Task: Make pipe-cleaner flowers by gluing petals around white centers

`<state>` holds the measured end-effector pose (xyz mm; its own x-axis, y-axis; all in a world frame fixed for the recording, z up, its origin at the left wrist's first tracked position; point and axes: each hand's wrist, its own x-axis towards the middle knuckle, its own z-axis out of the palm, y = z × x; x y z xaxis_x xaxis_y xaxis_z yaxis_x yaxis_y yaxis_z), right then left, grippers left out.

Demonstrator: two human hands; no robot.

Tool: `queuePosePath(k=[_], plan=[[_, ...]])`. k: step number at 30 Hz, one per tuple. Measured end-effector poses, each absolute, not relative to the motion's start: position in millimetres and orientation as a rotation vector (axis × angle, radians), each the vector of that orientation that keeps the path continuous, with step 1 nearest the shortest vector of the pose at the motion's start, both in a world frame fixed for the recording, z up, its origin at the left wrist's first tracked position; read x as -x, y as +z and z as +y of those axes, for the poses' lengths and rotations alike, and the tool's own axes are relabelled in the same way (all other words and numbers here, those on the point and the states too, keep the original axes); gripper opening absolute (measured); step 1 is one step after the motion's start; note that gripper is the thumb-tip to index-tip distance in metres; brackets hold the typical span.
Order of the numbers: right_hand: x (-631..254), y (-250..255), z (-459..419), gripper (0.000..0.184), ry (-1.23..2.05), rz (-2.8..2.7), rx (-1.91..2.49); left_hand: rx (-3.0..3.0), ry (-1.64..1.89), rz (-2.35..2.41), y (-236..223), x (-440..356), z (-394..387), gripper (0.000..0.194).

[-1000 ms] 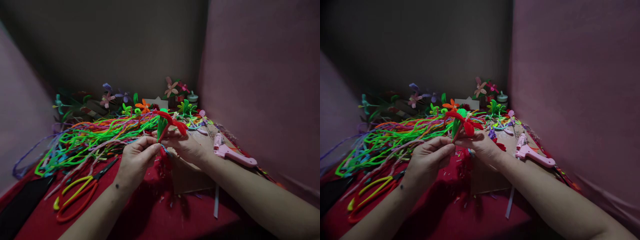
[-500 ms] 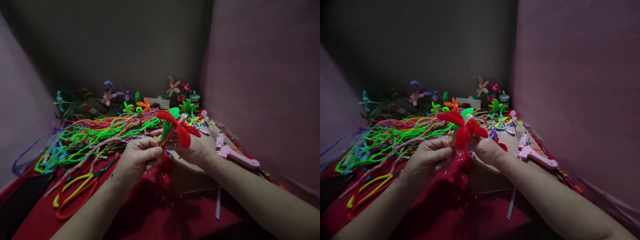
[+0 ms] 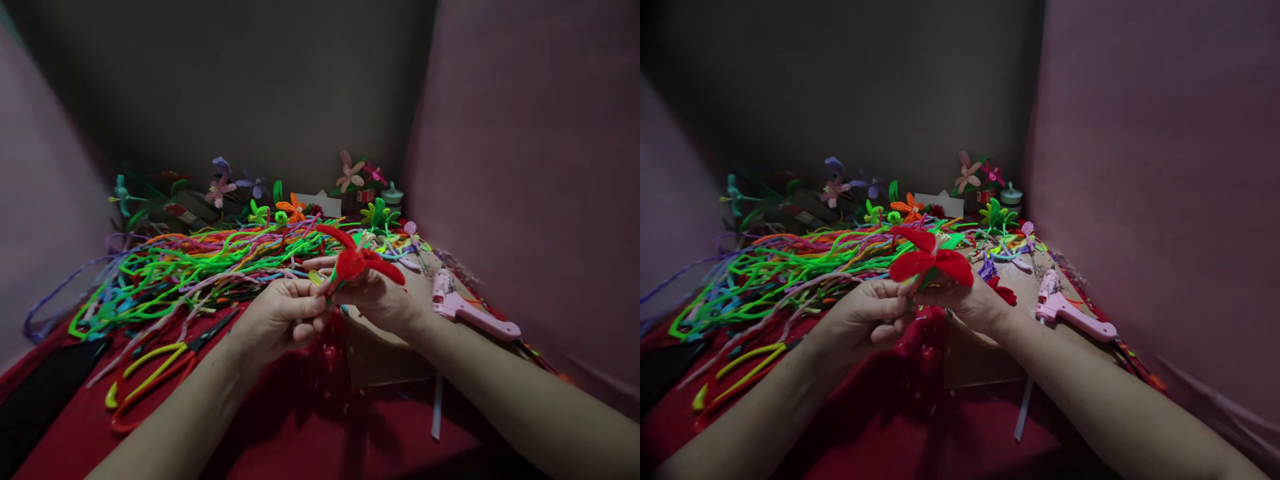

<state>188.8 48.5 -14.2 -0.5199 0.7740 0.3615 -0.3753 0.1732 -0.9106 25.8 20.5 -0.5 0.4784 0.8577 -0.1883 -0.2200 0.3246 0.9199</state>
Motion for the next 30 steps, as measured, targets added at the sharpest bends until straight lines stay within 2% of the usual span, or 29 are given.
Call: queuePosePath(k=[6,9,11,14,16,21,30], plan=[[-183,-20,46,0.015,1.536,-1.313,0.412,-1.063,0.922,0.870,2,-33,19,0.020],[-180,-22,45,0.021,1.559,-1.207,0.443,-1.260,1.128,1.021,1,-39,16,0.011],[-178,-23,44,0.020,1.534,-1.141,0.455,-1.411,1.293,1.136,-2,-42,12,0.008],[-176,-24,43,0.015,1.487,-1.101,0.461,-1.699,1.464,1.275,-10,-44,8,0.017],[-174,-25,40,0.015,1.470,-1.102,0.464,-1.861,1.509,1.335,-13,-44,6,0.012],[-176,-21,38,0.013,1.461,-1.187,0.417,-1.704,1.468,1.250,-10,-43,8,0.004],[-186,-16,44,0.024,1.543,-1.365,0.360,-1.231,1.196,0.976,1,-40,9,0.013]])
